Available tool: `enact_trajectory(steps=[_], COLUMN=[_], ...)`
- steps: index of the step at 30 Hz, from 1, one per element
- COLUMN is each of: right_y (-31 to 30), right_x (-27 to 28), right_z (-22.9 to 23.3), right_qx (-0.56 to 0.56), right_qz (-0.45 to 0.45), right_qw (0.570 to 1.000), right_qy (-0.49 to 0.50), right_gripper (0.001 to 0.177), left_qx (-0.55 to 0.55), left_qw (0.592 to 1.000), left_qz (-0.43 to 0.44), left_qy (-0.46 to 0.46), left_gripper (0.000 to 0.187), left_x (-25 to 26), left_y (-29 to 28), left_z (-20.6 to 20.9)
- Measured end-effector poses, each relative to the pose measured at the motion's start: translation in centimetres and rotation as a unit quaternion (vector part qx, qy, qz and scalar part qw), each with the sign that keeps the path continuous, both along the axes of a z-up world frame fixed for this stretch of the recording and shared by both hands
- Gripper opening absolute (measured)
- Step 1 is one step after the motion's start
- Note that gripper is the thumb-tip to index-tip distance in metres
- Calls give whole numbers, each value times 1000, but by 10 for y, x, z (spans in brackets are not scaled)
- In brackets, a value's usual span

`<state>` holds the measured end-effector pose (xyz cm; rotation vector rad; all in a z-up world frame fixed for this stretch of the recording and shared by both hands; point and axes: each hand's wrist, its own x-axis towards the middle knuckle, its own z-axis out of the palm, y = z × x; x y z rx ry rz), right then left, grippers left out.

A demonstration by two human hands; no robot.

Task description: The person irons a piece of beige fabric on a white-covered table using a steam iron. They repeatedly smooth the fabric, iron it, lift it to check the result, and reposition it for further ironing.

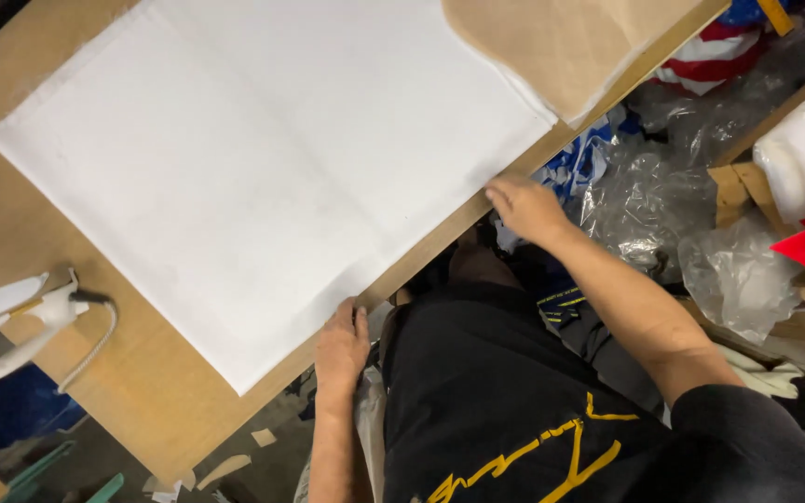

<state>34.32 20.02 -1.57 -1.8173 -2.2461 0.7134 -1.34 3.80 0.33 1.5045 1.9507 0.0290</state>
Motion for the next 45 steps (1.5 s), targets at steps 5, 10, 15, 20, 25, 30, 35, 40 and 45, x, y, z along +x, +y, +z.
enact_trajectory(steps=[5,10,15,20,25,30,35,40,45], right_y=[96,193,247,257,263,269,277,277,275], right_x=[52,71,70,70,69,69,74,69,60], right_z=[-49,-61,-88,-97,-97,-82,-79,-83,-84], right_qx=[103,210,221,222,283,298,272,278,340], right_qz=[-30,23,75,76,54,64,47,63,48], right_qw=[994,977,972,971,954,944,942,954,939], right_qy=[-35,-17,10,42,86,125,188,94,-12], right_gripper=[23,23,44,41,20,17,10,10,8], left_qx=[18,150,17,16,-16,27,34,101,30], left_qw=[1000,987,990,992,992,995,993,990,989], left_qz=[6,18,118,116,115,92,72,15,6], left_qy=[-5,-48,-82,-53,-52,-35,-81,-93,-141], left_gripper=[36,30,36,35,33,28,31,30,35], left_x=[33,83,126,148,161,174,183,194,213], left_y=[50,77,106,126,152,179,231,268,305], left_z=[0,-28,-4,-1,0,-4,13,0,-19])
